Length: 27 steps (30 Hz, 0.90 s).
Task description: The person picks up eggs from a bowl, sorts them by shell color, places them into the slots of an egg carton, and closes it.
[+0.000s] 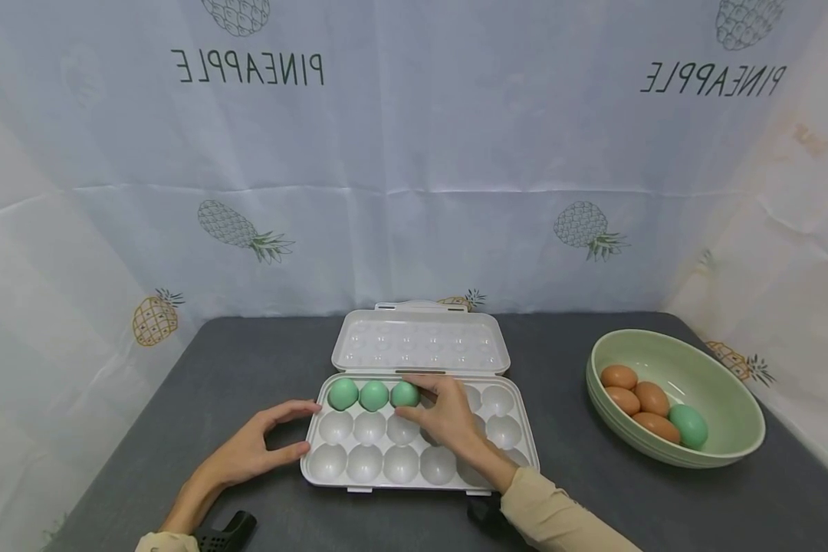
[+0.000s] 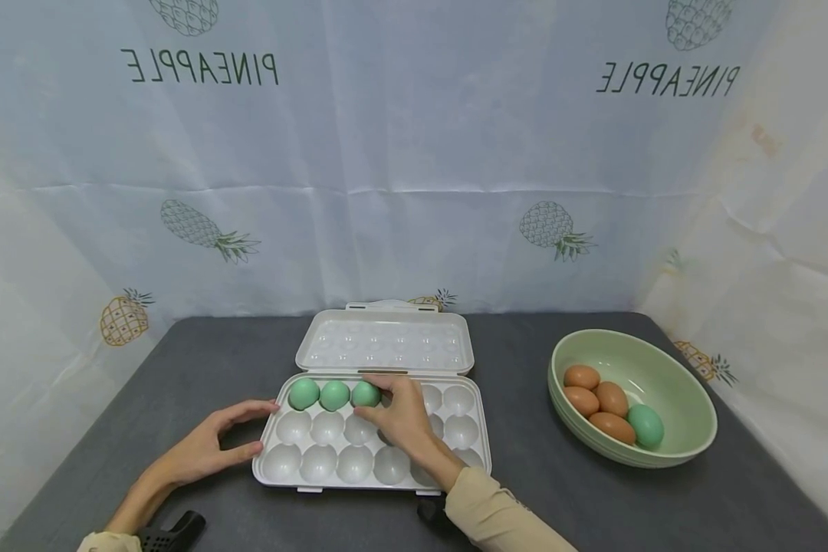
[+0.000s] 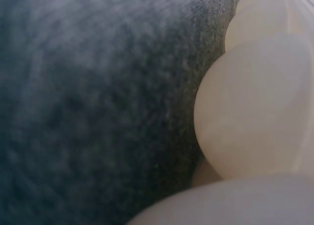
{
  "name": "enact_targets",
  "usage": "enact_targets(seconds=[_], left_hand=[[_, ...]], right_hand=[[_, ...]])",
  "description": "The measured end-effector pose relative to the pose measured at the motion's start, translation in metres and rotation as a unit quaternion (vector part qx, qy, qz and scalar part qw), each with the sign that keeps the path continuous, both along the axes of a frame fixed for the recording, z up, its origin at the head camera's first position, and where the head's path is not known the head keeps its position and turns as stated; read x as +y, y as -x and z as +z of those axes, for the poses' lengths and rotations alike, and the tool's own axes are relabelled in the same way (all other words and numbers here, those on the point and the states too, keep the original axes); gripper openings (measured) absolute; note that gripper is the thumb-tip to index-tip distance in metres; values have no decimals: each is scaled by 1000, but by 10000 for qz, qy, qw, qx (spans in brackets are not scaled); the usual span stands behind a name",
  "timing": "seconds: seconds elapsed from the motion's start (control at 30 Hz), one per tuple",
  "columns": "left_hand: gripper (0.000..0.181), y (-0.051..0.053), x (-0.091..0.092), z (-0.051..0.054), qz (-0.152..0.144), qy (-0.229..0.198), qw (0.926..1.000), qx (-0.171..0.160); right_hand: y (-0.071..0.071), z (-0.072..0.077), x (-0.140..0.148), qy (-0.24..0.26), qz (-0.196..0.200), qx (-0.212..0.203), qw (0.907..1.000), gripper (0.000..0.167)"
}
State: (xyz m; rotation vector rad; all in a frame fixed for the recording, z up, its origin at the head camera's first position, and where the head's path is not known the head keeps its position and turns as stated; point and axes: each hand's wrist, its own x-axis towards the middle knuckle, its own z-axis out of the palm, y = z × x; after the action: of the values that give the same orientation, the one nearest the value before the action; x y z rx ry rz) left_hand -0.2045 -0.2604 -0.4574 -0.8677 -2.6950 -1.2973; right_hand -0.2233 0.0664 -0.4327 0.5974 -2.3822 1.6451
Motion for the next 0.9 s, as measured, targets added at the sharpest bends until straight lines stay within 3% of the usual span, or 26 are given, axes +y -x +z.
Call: enact_targets(seconds=[0.37,0.57,0.9], left_hand=[[46,0,0,-1,57,-2,10000,-46],[46,1,-1,0,43,5,10000,-42],[46,0,-1,-1,72,33,10000,-57]], right_hand=[[1,-3,2,-208,129,286,9993,47],[1,-2,2,-160,203,220,9994,49],[-4,2,2,-20,113,-234,9997,54]])
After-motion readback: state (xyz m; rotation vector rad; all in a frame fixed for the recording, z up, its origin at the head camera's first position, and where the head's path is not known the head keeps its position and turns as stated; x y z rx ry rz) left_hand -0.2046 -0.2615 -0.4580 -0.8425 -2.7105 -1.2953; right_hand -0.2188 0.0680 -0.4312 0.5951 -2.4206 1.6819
